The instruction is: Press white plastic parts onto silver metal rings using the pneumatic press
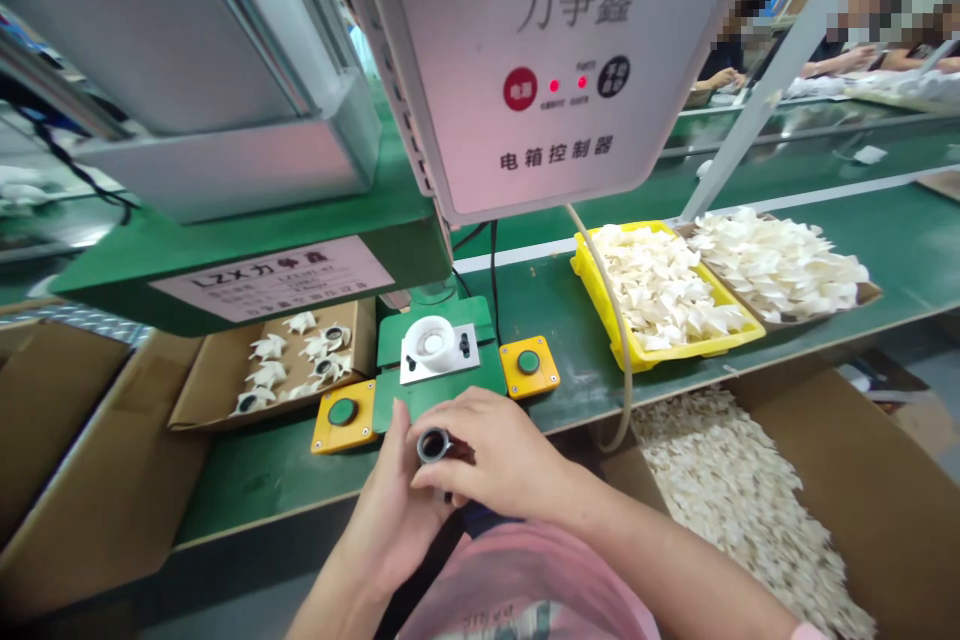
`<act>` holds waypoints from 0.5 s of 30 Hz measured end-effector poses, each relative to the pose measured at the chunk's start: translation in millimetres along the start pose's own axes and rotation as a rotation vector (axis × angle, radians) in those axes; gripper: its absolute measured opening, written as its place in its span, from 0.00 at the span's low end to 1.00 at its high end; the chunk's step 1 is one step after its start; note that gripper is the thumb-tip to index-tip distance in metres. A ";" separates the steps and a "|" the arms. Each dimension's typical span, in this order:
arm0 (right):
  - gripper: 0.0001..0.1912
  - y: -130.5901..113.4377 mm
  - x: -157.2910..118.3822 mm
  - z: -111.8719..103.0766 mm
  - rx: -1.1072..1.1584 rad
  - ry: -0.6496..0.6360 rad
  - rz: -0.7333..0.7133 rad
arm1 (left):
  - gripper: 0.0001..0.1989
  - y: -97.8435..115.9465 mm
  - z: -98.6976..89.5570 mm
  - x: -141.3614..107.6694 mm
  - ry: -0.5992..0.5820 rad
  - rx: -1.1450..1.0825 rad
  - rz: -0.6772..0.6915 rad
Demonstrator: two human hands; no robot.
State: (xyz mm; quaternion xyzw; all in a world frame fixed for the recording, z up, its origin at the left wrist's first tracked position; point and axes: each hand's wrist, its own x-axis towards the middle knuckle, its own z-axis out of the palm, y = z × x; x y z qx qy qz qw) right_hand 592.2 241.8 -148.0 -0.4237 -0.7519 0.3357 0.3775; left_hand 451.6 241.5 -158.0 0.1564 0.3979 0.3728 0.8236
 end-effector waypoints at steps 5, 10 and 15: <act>0.13 -0.4 -3.5 3.6 -0.101 -0.088 0.039 | 0.26 3.4 2.9 0.0 0.095 0.008 -0.007; 0.12 -0.4 -6.0 0.6 -0.113 -0.107 0.059 | 0.27 1.6 4.7 -0.2 0.094 0.017 -0.014; 0.10 1.5 -6.9 3.5 -0.114 -0.076 0.039 | 0.22 -1.1 3.4 0.8 0.094 -0.002 -0.052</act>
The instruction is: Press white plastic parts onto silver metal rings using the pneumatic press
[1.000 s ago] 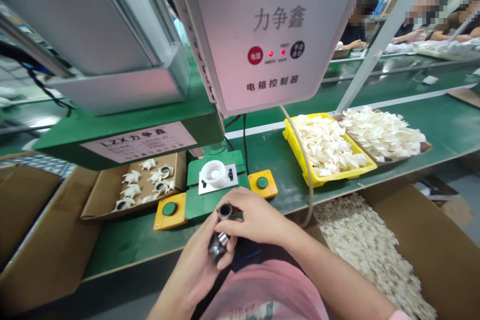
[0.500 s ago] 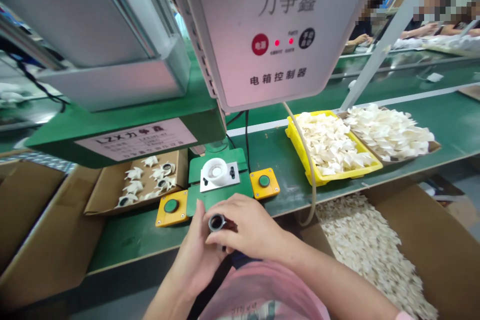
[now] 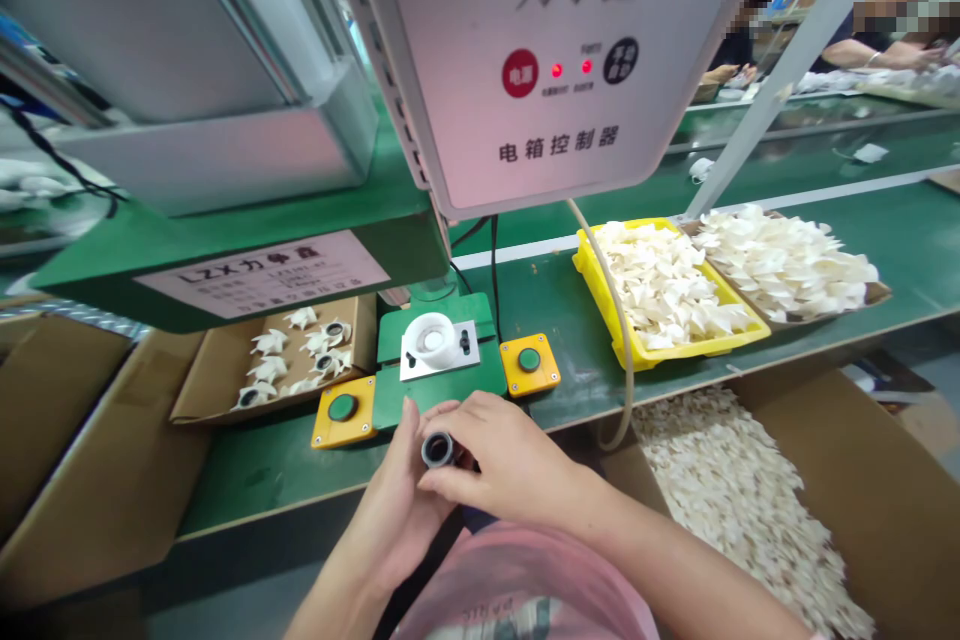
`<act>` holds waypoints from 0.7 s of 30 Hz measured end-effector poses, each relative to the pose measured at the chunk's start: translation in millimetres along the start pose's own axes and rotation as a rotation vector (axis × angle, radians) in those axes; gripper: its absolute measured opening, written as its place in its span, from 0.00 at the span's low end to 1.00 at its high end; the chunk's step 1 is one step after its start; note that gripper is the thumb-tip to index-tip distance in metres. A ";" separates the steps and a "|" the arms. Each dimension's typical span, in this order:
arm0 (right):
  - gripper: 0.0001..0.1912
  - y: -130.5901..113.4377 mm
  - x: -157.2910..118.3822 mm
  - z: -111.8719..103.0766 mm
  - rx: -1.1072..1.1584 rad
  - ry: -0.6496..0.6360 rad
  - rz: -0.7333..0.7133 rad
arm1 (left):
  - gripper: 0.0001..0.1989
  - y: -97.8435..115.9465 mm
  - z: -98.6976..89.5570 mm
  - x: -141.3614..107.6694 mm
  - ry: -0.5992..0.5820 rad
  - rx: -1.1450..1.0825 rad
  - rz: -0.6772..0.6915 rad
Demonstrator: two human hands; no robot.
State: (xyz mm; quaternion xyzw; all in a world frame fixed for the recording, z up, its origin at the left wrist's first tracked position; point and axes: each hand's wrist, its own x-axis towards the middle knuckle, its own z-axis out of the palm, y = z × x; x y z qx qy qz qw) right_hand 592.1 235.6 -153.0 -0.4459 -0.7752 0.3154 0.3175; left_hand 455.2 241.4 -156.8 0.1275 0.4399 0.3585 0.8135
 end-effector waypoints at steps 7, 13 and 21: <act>0.17 -1.1 -1.5 1.8 0.019 0.007 0.034 | 0.21 -0.2 -1.3 1.3 -0.016 -0.001 0.018; 0.15 -1.2 -0.9 4.8 -0.006 0.023 0.040 | 0.21 -1.9 -1.2 1.3 0.034 -0.018 0.013; 0.17 7.2 -0.5 1.7 0.258 0.293 0.263 | 0.13 5.4 -6.1 2.9 -0.043 -0.147 0.087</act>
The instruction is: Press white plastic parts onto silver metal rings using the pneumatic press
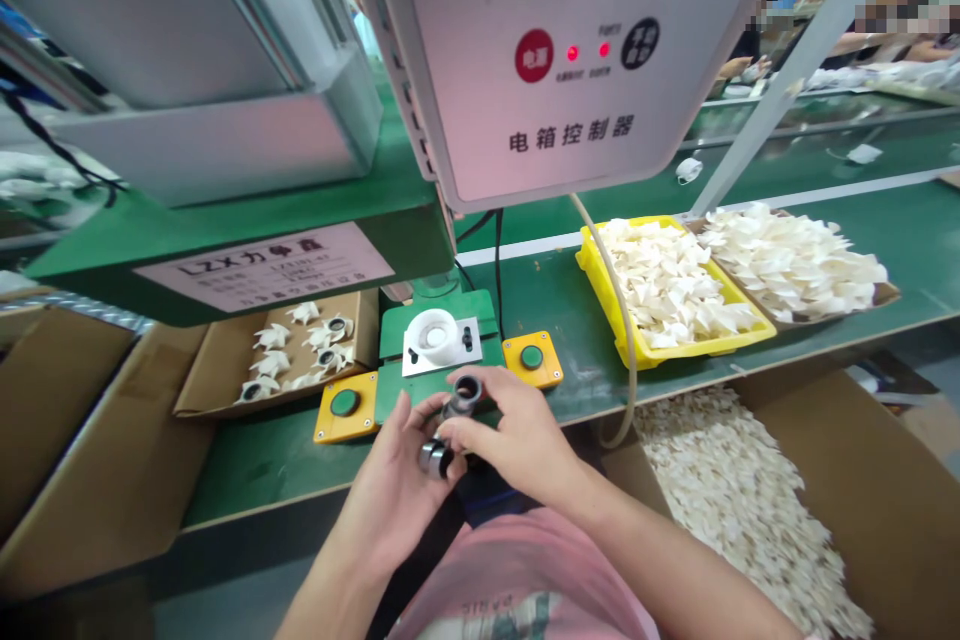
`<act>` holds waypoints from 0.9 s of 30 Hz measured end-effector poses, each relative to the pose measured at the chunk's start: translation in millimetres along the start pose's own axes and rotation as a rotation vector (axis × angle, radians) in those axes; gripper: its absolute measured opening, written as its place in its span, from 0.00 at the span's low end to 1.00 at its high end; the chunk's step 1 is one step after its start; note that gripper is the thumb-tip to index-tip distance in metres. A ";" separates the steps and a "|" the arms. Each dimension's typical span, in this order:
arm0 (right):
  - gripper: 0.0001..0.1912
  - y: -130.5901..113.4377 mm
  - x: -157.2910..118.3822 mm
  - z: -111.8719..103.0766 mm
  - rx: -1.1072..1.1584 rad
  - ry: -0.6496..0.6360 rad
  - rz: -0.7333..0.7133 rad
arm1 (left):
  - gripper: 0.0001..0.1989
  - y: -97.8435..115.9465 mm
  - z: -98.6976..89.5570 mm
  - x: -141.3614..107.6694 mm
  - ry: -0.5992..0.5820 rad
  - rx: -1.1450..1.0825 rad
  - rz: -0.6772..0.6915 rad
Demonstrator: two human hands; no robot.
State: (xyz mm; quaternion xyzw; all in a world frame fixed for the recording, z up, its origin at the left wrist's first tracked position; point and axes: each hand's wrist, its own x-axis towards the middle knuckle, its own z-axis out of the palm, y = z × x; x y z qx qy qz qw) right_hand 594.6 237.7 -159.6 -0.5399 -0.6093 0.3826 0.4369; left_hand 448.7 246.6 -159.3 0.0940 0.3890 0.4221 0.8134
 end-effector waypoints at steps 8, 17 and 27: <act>0.17 3.3 -10.3 6.2 0.048 0.121 -0.049 | 0.12 5.5 -2.8 3.2 0.086 -0.177 0.043; 0.16 10.4 -18.4 31.0 -0.032 0.140 -0.120 | 0.11 -5.8 6.1 0.5 0.142 -0.144 0.143; 0.18 6.3 -17.2 25.2 -0.123 0.170 -0.174 | 0.19 -7.3 5.3 -7.5 -0.088 0.033 0.067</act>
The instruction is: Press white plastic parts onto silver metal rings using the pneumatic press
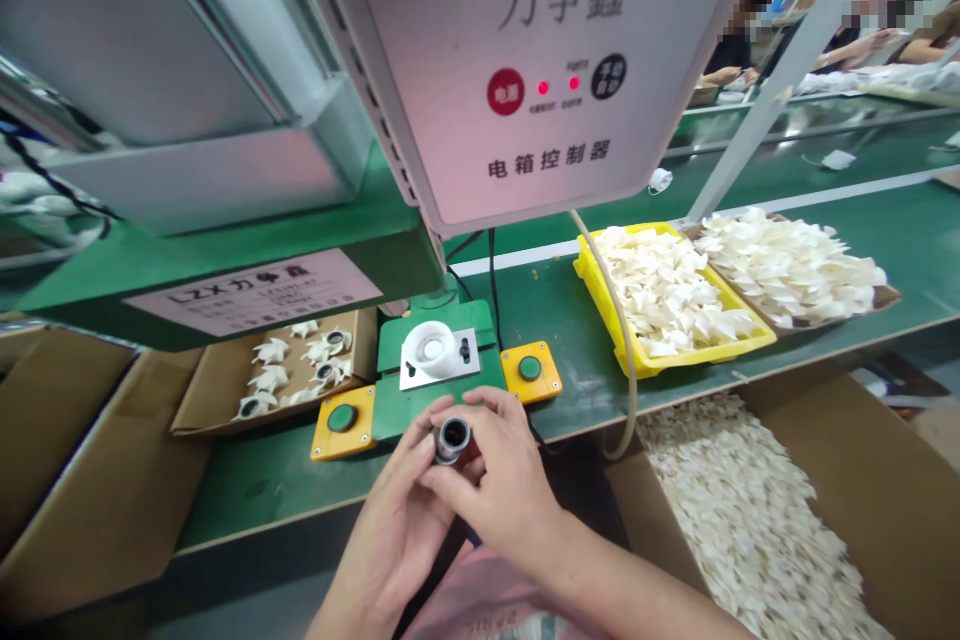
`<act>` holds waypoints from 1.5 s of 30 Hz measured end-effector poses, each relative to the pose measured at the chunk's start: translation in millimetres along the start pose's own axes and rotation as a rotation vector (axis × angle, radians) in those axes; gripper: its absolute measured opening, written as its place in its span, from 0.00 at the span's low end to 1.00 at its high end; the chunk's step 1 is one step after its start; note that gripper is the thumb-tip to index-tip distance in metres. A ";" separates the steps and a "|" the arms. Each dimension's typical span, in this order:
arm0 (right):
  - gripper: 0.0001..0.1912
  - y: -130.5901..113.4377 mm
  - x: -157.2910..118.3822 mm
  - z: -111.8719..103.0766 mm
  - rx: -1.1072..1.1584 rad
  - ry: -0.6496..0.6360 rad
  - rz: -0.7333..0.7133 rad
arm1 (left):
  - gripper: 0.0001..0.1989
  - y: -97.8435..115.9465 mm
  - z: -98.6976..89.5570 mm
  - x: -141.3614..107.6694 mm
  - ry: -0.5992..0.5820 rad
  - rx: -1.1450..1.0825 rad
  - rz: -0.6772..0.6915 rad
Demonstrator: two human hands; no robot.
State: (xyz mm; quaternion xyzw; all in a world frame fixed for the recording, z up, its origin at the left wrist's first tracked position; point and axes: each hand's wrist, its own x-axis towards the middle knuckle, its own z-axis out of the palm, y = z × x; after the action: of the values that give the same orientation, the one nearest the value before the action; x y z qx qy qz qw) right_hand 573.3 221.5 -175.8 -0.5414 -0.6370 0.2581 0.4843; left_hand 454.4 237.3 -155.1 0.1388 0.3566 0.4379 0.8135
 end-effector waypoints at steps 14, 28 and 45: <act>0.24 -17.7 19.2 -32.8 -0.103 -0.410 -0.129 | 0.23 -0.5 -17.6 1.5 -0.104 -0.137 0.056; 0.13 -26.3 58.7 -62.8 -0.303 -0.788 -0.386 | 0.43 -5.1 -21.1 -13.4 -0.321 -0.008 -0.117; 0.07 4.9 55.2 -48.7 0.157 -0.845 -0.175 | 0.40 -8.6 -22.0 -13.3 -0.327 -0.022 -0.090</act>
State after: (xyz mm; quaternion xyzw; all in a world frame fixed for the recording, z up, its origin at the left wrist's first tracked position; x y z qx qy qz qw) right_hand 622.2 265.3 -141.9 -0.2938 -0.8012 0.4623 0.2410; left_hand 439.4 219.7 -169.2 0.1831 0.2207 0.3767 0.8808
